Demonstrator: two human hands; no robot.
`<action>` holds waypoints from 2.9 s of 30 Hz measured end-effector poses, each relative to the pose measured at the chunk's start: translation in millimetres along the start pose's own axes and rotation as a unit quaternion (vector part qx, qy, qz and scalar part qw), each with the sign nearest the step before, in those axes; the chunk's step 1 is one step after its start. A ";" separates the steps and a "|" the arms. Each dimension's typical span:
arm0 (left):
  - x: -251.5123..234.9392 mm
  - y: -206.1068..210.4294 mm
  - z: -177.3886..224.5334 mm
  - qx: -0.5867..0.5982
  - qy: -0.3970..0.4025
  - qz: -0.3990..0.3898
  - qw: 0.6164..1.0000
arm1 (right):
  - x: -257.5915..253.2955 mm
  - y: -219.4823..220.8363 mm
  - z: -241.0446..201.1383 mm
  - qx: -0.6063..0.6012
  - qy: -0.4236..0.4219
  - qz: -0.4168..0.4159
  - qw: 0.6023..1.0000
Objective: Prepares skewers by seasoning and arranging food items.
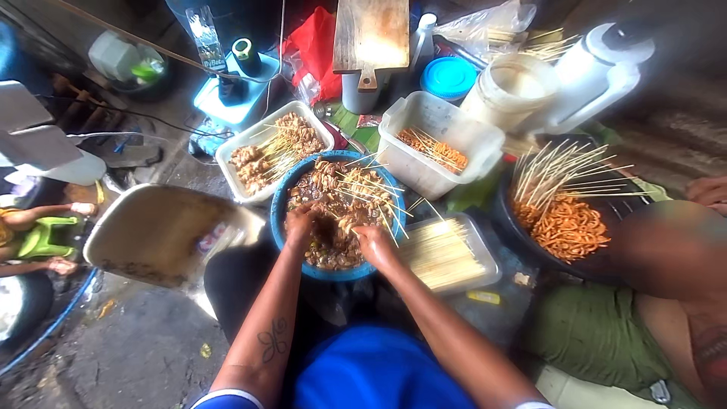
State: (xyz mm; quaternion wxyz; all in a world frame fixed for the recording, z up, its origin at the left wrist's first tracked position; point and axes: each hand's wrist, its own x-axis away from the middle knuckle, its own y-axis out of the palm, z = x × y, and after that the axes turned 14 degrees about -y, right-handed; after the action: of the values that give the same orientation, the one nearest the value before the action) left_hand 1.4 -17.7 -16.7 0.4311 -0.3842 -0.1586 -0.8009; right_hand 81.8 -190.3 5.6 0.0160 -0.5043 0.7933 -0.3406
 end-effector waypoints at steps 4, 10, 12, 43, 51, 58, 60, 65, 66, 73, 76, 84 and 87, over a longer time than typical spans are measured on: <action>-0.1 -2.0 2.8 0.054 -0.046 0.004 0.997 | 3.1 0.0 6.0 -0.031 -0.024 0.005 0.999; -3.6 0.9 -3.3 0.012 -0.037 -0.027 0.999 | 2.5 1.9 1.8 -0.061 -0.045 0.001 0.997; -3.8 1.5 -6.5 -0.030 -0.011 -0.028 0.999 | 2.3 1.9 0.2 -0.066 -0.040 0.001 0.997; 26.5 15.1 -3.0 -0.357 0.215 0.033 0.908 | -29.6 18.8 -7.4 -0.103 -0.044 0.087 0.990; 4.8 11.8 -22.9 -0.427 0.057 -0.051 0.901 | -12.2 -8.7 11.9 -0.128 0.034 0.097 0.986; 3.8 -0.5 1.0 0.059 -0.118 -0.084 0.988 | 6.0 -5.3 2.0 -0.066 -0.021 0.054 0.996; -0.8 0.5 -0.3 0.093 -0.116 -0.064 0.987 | 8.2 -1.2 2.3 -0.048 -0.040 0.054 0.997; -2.6 4.9 -3.1 0.060 -0.076 -0.038 0.995 | 8.9 2.4 1.1 -0.040 -0.038 0.018 0.998; -4.2 4.6 -5.8 0.026 -0.053 -0.037 0.998 | 7.8 3.9 1.8 -0.039 -0.038 0.018 0.998; 11.8 6.8 -5.0 -0.337 0.158 0.056 0.926 | 7.1 0.9 -8.9 -0.029 -0.018 0.003 0.999; 21.0 8.4 -2.2 -0.388 0.184 0.061 0.901 | 7.1 1.8 -10.1 -0.026 -0.019 0.001 0.999; 30.1 19.7 -7.5 -0.409 0.203 0.049 0.888 | -5.4 12.1 -12.8 -0.048 -0.017 0.039 0.998; 29.3 14.7 -8.1 -0.375 0.188 -0.004 0.908 | -7.7 2.7 -2.1 -0.047 -0.013 0.065 0.997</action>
State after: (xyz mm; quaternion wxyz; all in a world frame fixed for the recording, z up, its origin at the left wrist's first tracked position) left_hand -0.4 -47.6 -1.1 0.2740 -0.3595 0.2362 -0.8602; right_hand 82.6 -182.2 3.3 0.0247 -0.4565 0.8392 -0.2946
